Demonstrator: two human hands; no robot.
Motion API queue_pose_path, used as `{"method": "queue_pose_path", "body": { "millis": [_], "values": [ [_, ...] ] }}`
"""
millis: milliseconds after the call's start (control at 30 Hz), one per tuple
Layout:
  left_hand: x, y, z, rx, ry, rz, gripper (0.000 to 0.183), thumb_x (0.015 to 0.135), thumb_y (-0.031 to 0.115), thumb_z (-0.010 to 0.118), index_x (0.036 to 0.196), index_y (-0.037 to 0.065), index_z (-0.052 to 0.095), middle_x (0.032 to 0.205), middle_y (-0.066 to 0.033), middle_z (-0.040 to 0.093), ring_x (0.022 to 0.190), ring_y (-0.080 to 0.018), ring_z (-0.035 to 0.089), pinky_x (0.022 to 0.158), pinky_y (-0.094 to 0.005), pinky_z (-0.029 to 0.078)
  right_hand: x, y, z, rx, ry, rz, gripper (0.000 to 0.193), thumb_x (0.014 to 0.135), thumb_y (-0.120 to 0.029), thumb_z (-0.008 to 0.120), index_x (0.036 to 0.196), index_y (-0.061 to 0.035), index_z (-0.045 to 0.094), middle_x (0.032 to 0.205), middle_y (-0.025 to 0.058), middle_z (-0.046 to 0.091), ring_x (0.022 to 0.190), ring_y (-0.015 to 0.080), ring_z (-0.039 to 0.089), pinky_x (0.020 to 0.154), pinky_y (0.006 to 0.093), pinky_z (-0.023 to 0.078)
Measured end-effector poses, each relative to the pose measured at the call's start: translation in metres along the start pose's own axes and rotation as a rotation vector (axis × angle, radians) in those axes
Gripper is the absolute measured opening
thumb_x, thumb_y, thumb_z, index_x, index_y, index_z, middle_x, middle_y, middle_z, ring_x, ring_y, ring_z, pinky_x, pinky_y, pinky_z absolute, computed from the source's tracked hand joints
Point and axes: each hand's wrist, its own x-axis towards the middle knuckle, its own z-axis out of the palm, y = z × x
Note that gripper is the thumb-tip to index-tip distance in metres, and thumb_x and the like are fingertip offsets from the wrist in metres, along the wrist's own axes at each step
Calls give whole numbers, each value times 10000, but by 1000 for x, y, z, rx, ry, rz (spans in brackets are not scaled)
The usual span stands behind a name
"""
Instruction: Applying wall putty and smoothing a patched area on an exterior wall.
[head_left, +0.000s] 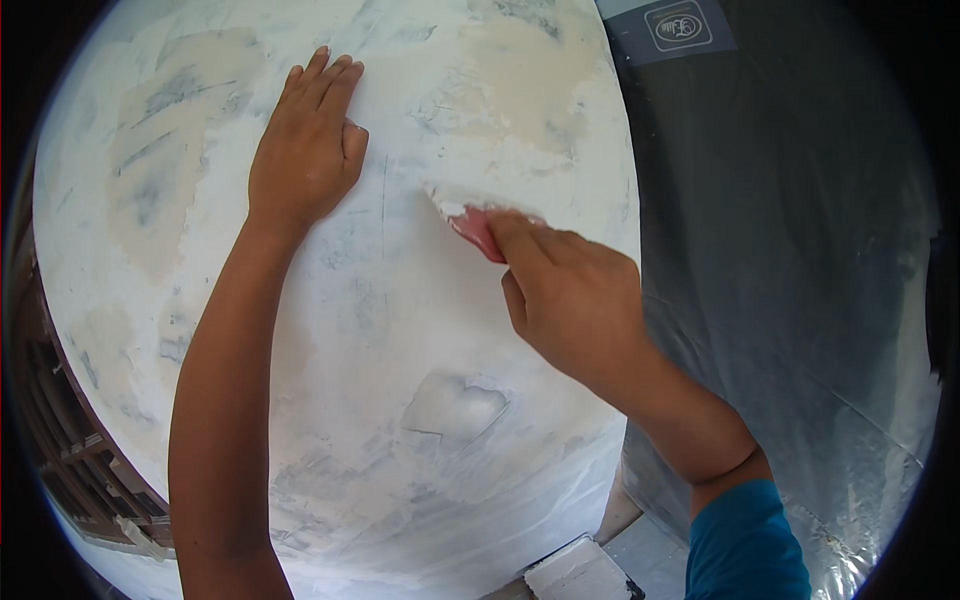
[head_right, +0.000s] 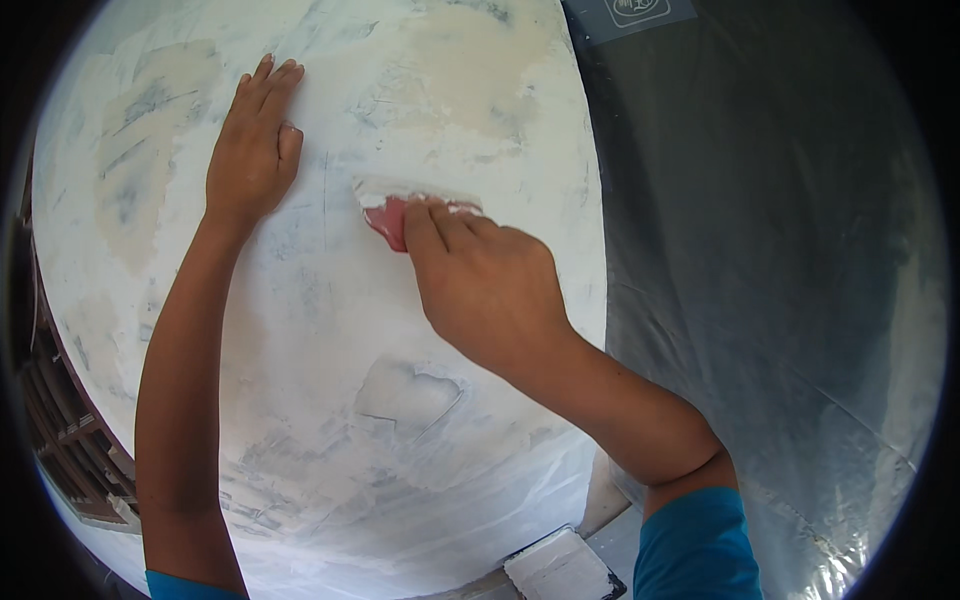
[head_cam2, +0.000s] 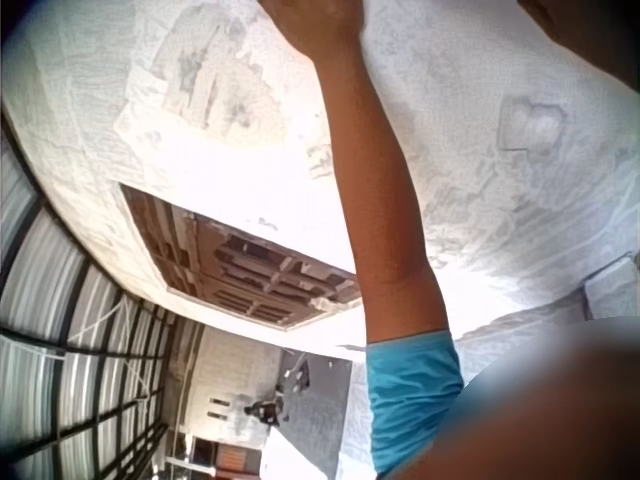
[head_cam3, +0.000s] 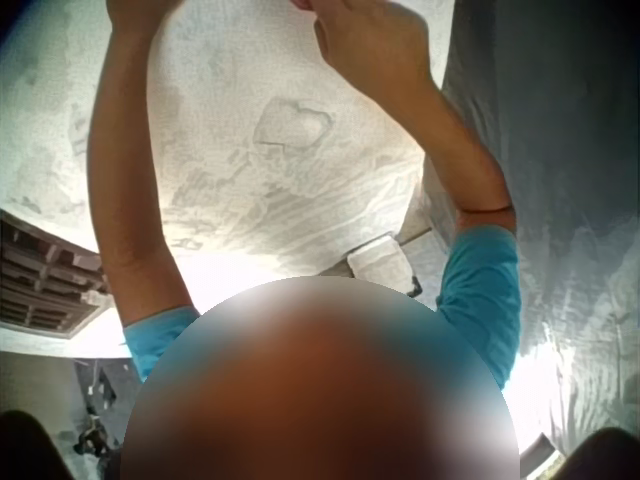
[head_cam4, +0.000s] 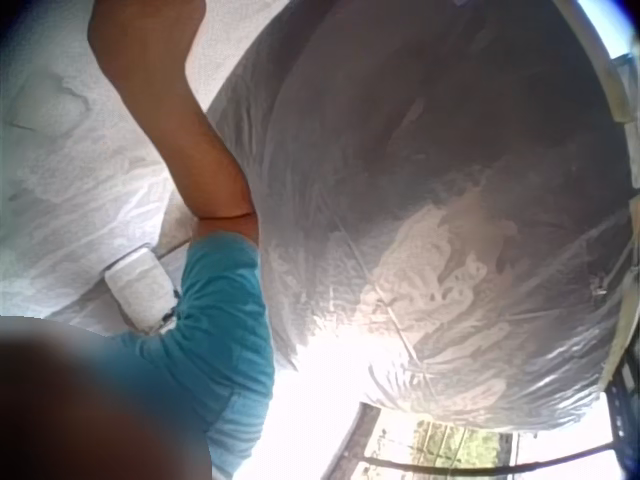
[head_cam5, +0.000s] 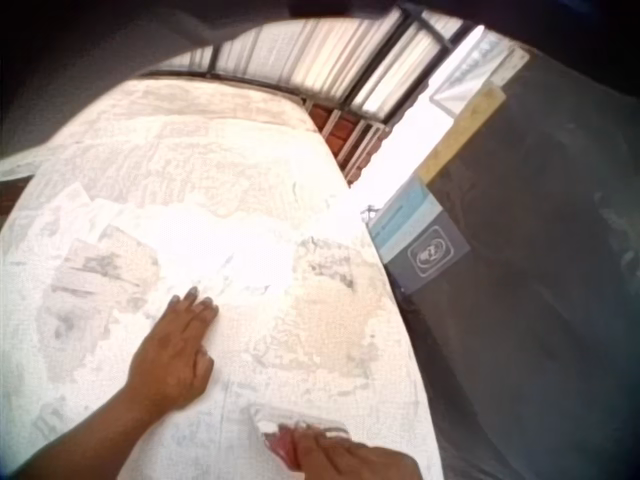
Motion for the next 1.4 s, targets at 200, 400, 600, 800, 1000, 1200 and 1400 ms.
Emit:
{"method": "queue_pose_path", "body": {
  "millis": [200,400,600,800,1000,1200,1400],
  "values": [
    [11,9,4,-27,25,27,517,848,53,440,1356,37,534,1426,-130,543,1417,-310,411,1215,-431,283,40,61,65,-356,74,22,387,851,-56,583,1228,22,625,1146,166,710,942,261,720,667,322,587],
    [3,0,6,-15,19,32,525,839,59,444,1356,35,533,1424,-136,544,1416,-317,411,1218,-437,278,-50,-7,27,63,-59,-113,364,802,-80,680,1144,44,663,1053,191,730,826,267,733,636,321,591],
    [9,4,-1,-30,21,23,522,837,59,443,1350,43,536,1425,-125,545,1417,-315,409,1217,-436,281,68,67,17,-267,246,131,378,856,-59,613,1231,-83,656,1111,77,736,883,211,727,651,318,577],
    [3,2,6,1,20,17,508,851,63,441,1350,45,537,1419,-119,549,1415,-308,414,1213,-435,287,-39,-12,62,-129,5,-130,442,799,-61,641,1217,84,631,1139,254,689,915,361,717,671,364,610],
    [5,1,3,-19,26,25,498,853,60,451,1343,44,540,1411,-128,552,1406,-315,423,1209,-440,293,42,18,-1,-93,175,167,385,850,-39,614,1209,-161,683,1035,43,747,745,200,702,595,335,546],
    [3,2,6,-46,28,26,499,851,65,453,1342,32,538,1408,-138,552,1405,-324,423,1206,-448,294,-2,8,83,-252,107,-58,479,815,-40,603,1290,15,612,1227,204,675,959,327,715,725,341,603],
    [8,6,3,-49,15,26,500,864,78,460,1358,17,515,1442,-155,518,1420,-329,399,1214,-454,271,-120,-79,38,11,-134,-44,521,811,-25,640,1327,20,590,1251,217,657,995,373,692,788,354,608]
  ]
}}
